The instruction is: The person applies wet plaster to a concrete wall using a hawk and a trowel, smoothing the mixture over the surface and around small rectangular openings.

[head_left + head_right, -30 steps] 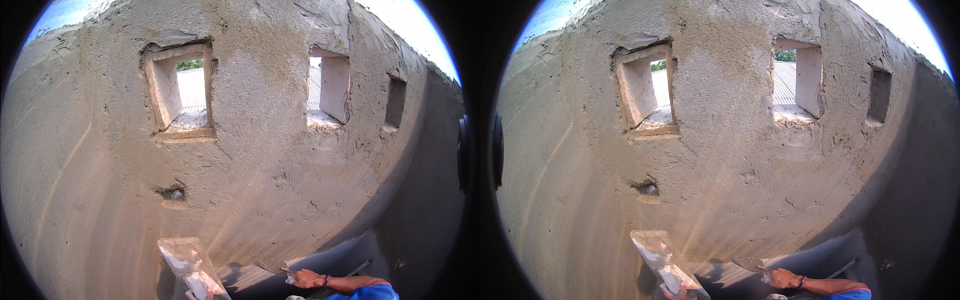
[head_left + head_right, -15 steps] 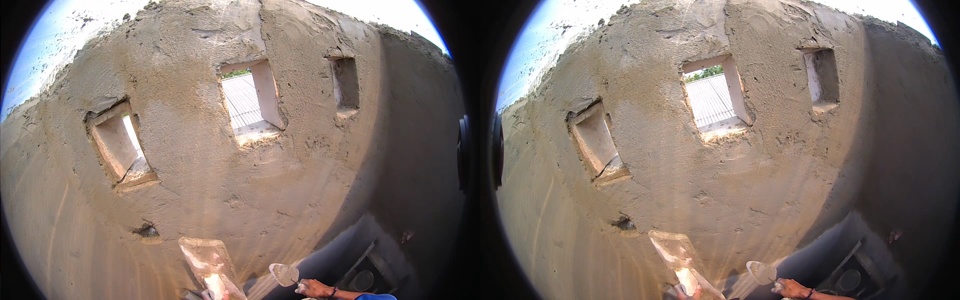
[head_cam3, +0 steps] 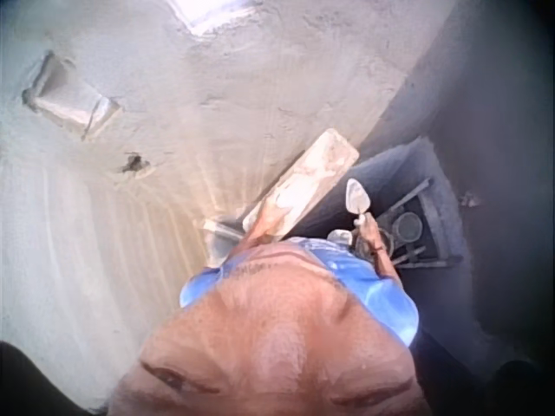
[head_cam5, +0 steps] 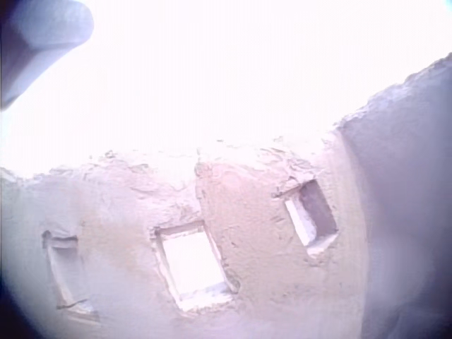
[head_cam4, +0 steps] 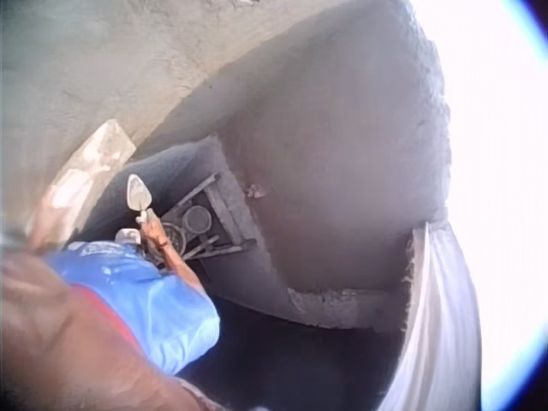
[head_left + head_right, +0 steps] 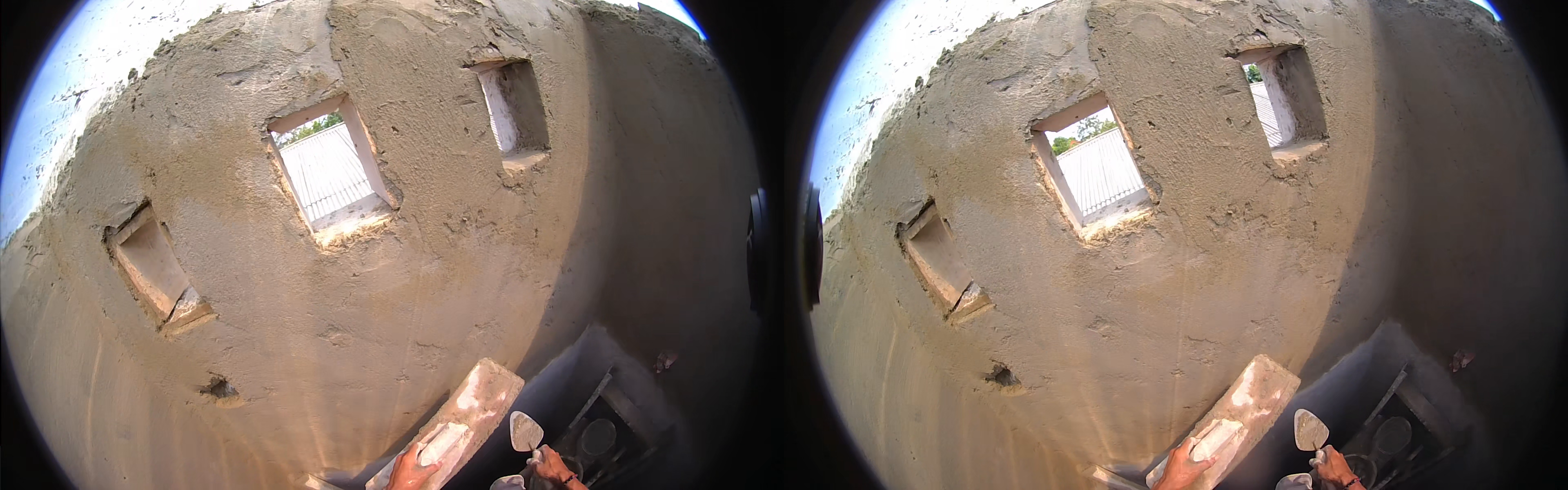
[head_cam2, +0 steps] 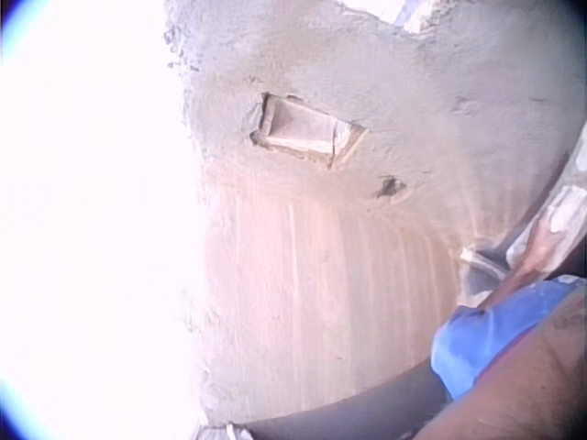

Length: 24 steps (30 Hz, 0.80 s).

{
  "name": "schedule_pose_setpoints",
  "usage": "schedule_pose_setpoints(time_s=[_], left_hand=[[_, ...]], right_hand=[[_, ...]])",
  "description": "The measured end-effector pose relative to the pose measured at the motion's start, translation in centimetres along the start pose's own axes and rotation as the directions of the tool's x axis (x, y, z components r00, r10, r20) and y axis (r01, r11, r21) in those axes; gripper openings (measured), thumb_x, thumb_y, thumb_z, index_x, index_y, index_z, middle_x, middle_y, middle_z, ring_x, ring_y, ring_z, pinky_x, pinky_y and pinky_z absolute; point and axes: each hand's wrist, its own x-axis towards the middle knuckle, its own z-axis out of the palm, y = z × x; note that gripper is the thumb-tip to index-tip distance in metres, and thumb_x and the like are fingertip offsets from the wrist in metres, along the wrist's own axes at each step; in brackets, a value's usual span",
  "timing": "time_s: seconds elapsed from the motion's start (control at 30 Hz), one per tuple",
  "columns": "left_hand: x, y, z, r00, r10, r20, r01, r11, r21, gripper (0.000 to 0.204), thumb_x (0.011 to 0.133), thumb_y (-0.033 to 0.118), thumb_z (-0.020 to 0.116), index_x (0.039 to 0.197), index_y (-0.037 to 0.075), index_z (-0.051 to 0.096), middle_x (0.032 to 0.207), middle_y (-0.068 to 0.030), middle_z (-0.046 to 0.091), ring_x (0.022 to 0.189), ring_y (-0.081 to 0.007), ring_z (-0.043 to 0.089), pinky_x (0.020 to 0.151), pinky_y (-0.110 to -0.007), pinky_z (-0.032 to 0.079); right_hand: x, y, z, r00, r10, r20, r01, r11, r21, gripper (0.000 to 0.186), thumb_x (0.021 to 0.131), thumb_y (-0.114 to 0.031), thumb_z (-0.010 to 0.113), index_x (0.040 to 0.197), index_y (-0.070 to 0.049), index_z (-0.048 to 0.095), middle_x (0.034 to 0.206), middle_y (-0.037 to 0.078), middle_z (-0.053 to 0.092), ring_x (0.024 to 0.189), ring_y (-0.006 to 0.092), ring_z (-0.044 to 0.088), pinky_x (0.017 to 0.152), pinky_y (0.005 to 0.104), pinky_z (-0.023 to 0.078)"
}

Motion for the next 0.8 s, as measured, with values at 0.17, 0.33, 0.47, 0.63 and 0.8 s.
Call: schedule_pose_setpoints(time_s=[0.17, 0.33, 0.47, 0.63, 0.8], left_hand=[[3.7, 0.2, 3.2, 0.984, -0.022, 0.177, 0.025, 1.000, -0.015, 0.037, 0.077, 0.010, 0.077, 0.107, -0.003, 0.059, 0.095, -0.0124, 0.069, 0.086, -0.0167, 0.063, 0.077, -0.032, 0.051], [6.5, 1.0, 6.6, 0.930, -0.100, 0.355, 0.092, 0.995, 0.039, 0.031, 0.079, 0.006, 0.073, 0.104, -0.002, 0.056, 0.090, -0.0088, 0.065, 0.080, -0.0152, 0.060, 0.075, -0.031, 0.050], [7.8, 0.1, 9.4, 0.880, -0.161, 0.447, 0.120, 0.986, 0.119, 0.032, 0.079, 0.004, 0.073, 0.105, -0.001, 0.056, 0.092, -0.0099, 0.065, 0.083, -0.0155, 0.060, 0.077, -0.032, 0.050], [7.8, -3.8, 11.5, 0.846, -0.164, 0.508, 0.042, 0.969, 0.243, 0.038, 0.081, 0.012, 0.073, 0.113, -0.003, 0.057, 0.096, -0.0133, 0.067, 0.085, -0.0219, 0.063, 0.080, -0.035, 0.050], [9.4, -5.5, 14.3, 0.793, -0.233, 0.563, 0.050, 0.946, 0.321, 0.047, 0.083, 0.025, 0.072, 0.115, -0.005, 0.057, 0.099, -0.0286, 0.066, 0.091, -0.0416, 0.065, 0.082, -0.045, 0.049]], right_hand=[[-1.2, 4.5, -0.6, 0.986, 0.168, -0.009, -0.167, 0.975, -0.147, 0.038, 0.082, -0.030, 0.064, 0.107, -0.002, 0.057, 0.100, 0.026, 0.067, 0.096, 0.0457, 0.063, 0.081, 0.0513, 0.052], [-6.3, 9.7, 3.1, 0.870, 0.481, -0.107, -0.405, 0.822, 0.401, 0.035, 0.086, -0.027, 0.060, 0.107, 0.000, 0.051, 0.081, 0.025, 0.065, 0.067, 0.0358, 0.067, 0.059, 0.0463, 0.053], [-10.9, 17.4, 10.9, 0.767, 0.604, -0.214, -0.556, 0.794, 0.247, 0.027, 0.088, -0.025, 0.059, 0.102, -0.003, 0.054, 0.067, 0.012, 0.062, 0.052, 0.0229, 0.063, 0.045, 0.0378, 0.051], [-11.2, 18.8, 11.4, 0.541, 0.841, 0.021, -0.790, 0.500, 0.354, 0.036, 0.081, -0.024, 0.060, 0.108, 0.001, 0.059, 0.100, 0.029, 0.067, 0.097, 0.0447, 0.065, 0.086, 0.0500, 0.053], [-4.9, 26.8, 14.3, 0.528, 0.847, -0.067, -0.814, 0.527, 0.245, 0.035, 0.078, -0.019, 0.059, 0.106, 0.001, 0.061, 0.106, 0.030, 0.066, 0.104, 0.0447, 0.063, 0.090, 0.0498, 0.053]])
